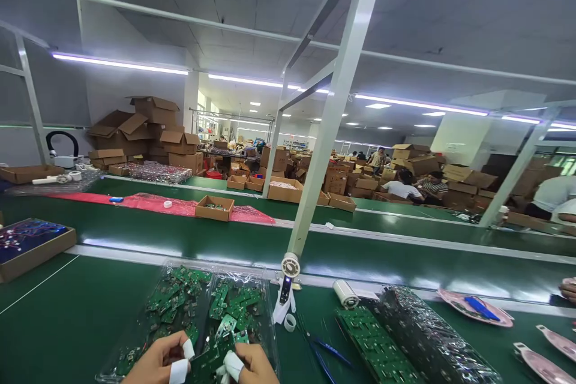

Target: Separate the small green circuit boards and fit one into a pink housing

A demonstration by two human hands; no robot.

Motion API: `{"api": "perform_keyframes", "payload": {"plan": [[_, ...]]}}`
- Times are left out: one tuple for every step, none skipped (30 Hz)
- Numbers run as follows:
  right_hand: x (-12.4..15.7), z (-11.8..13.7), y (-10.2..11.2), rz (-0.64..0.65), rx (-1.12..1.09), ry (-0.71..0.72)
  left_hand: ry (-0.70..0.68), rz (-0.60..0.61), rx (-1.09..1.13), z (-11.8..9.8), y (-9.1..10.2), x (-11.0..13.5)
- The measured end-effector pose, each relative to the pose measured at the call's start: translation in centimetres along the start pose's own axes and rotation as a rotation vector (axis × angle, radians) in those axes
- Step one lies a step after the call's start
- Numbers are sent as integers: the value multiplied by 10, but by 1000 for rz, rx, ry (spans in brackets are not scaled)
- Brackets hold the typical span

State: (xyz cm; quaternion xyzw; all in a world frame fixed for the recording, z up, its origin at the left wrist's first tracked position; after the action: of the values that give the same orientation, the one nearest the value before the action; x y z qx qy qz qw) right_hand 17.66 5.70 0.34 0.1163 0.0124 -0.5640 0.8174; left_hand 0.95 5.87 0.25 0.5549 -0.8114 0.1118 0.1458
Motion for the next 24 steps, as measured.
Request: {"api": "perform_keyframes", "payload": {"plan": [[3,0,-1,4,-8,-32,11,10,9,1,-3,1],[6,0,-2,12,-14,-64,23,25,16,2,-6,3],[8,3,-3,27,-15,-91,33,41,24,2,-10,4],[10,7,-5,55,-8,-107,34,52,35,0,-12,5],[11,12,-7,84,-1,-103,26,55,52,-2,-13,5],[12,19,-8,109,-2,-82,7,41,75,-4,-11,4],[13,26,-9,126,-9,-51,-16,10,107,-7,-6,2],[15,31,-10,144,-27,-27,-39,-41,150,-8,3,-1],[16,34,-10,151,-55,-15,-60,-106,203,-8,14,-3],[18,35,-9,139,-96,-13,-78,-177,257,-5,26,-5],[19,35,-6,112,-134,-15,-94,-244,306,-2,37,-6],[20,34,-4,82,-163,-17,-110,-295,339,2,46,-6],[21,34,0,51,-177,-8,-121,-318,350,7,50,-5],[21,35,2,25,-174,11,-125,-309,337,11,49,-4],[20,36,4,9,-160,34,-114,-273,302,15,44,-3],[20,38,4,11,-139,48,-93,-223,250,18,34,-1],[19,38,2,23,-118,46,-68,-166,193,20,23,2],[19,38,-1,38,-106,35,-61,-117,113,19,11,6],[18,38,-4,54,-101,30,-75,-78,18,15,0,11],[17,38,-7,69,-108,32,-105,-47,-78,7,-10,16],[16,37,-10,78,-123,46,-142,-25,-164,-1,-18,22],[15,37,-12,84,-141,70,-178,-1,-228,-10,-24,27],[14,36,-13,89,-165,99,-202,21,-272,-17,-27,31],[12,34,-14,92,-190,121,-215,38,-296,-21,-28,34]]}}
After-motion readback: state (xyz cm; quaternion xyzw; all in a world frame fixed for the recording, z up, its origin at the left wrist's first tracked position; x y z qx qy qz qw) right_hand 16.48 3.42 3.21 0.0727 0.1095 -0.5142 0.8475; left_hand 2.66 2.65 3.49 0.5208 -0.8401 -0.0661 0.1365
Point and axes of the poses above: each hand's wrist, its own x-axis away from the middle knuckle, its own y-axis out of the back of the hand, z = x × y, the point moved 8 cm from there along -x, towards the middle knuckle, and after that the axes turned 14 degrees about y, right-handed, at the moved point
